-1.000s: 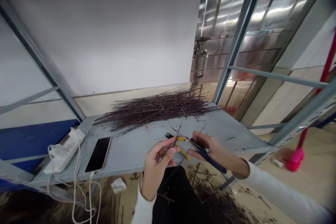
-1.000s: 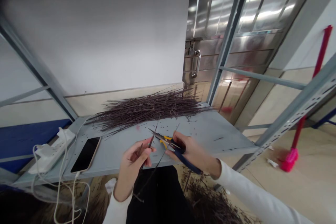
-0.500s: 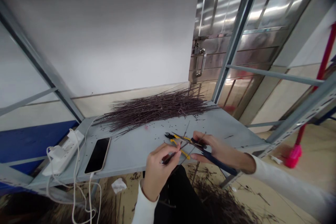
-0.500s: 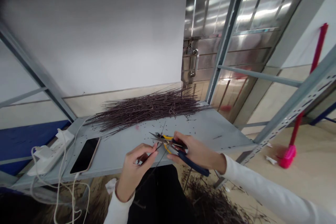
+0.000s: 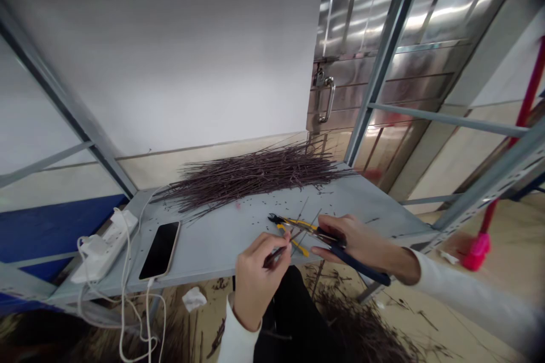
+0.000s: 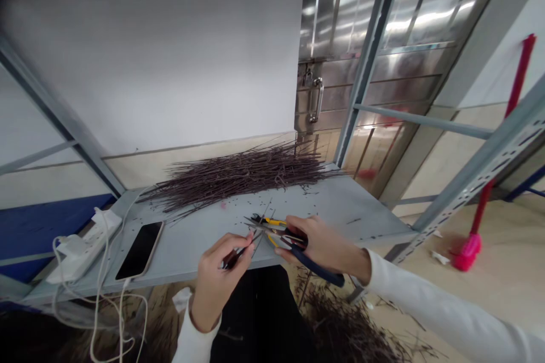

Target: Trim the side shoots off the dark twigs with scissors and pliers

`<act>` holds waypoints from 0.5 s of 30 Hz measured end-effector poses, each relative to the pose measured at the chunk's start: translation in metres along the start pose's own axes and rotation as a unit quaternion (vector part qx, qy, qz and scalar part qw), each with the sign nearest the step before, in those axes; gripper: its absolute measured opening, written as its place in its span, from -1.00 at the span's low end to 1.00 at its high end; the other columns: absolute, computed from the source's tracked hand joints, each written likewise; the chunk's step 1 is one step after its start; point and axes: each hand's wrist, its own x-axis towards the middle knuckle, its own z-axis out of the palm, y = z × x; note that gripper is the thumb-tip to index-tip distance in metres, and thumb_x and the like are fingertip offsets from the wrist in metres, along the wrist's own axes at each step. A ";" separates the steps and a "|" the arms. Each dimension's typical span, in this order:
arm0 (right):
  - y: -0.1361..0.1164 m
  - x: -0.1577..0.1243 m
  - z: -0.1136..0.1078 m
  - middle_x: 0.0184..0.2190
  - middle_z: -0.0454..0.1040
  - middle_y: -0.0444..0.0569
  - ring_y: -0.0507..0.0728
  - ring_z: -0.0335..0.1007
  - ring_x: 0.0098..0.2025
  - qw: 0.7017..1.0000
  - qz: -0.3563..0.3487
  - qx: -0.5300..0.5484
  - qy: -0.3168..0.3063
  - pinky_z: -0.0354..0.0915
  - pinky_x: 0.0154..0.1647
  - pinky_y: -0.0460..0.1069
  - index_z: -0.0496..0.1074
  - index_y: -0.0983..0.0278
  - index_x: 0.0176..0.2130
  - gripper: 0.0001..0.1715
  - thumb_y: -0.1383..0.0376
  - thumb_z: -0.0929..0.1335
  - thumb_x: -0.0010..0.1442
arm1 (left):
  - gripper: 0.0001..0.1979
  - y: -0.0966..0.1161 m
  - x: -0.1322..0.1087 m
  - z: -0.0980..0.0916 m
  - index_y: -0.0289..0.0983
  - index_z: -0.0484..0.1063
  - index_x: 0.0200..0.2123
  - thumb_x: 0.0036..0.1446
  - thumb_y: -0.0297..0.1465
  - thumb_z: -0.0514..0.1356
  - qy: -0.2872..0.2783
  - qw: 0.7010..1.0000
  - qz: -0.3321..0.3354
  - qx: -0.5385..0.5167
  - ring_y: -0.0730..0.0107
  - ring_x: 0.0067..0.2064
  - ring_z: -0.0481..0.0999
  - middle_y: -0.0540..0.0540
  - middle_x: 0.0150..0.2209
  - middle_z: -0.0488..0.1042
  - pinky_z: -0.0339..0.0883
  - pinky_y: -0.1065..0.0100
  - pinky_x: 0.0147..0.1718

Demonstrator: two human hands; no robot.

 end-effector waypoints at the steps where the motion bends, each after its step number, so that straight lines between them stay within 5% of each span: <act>1: -0.001 -0.001 0.000 -0.66 0.11 -0.28 -0.03 -0.04 -0.60 1.000 -0.001 -0.003 0.000 -0.09 -0.58 -0.09 0.05 0.19 -0.52 -0.54 0.02 0.36 0.04 | -0.89 0.000 -0.001 0.001 -0.23 0.45 -0.43 0.14 -0.43 0.18 0.008 1.000 -0.008 0.004 0.48 -0.55 0.34 -0.06 -0.40 0.54 0.21 0.44 -0.52; 10: -0.003 0.000 0.009 -0.64 0.01 -0.29 -0.04 -0.12 -0.58 0.998 0.002 0.065 0.004 -0.07 -0.58 -0.11 0.02 0.19 -0.52 -0.50 0.02 0.39 0.02 | -0.81 0.003 0.001 0.002 -0.26 0.46 -0.41 0.10 -0.25 0.22 0.046 0.973 -0.168 -0.152 0.56 -0.68 0.22 -0.05 -0.50 0.58 0.16 0.49 -0.68; 15: 0.000 0.002 0.013 -0.57 0.09 -0.26 -0.02 -0.04 -0.52 0.991 -0.001 0.129 -0.042 0.01 -0.53 -0.10 0.05 0.20 -0.45 -0.57 0.05 0.37 0.06 | -0.76 -0.002 0.001 0.000 -0.29 0.45 -0.46 0.02 -0.22 0.28 0.031 0.955 -0.187 -0.228 0.64 -0.72 0.15 -0.06 -0.56 0.56 0.08 0.53 -0.74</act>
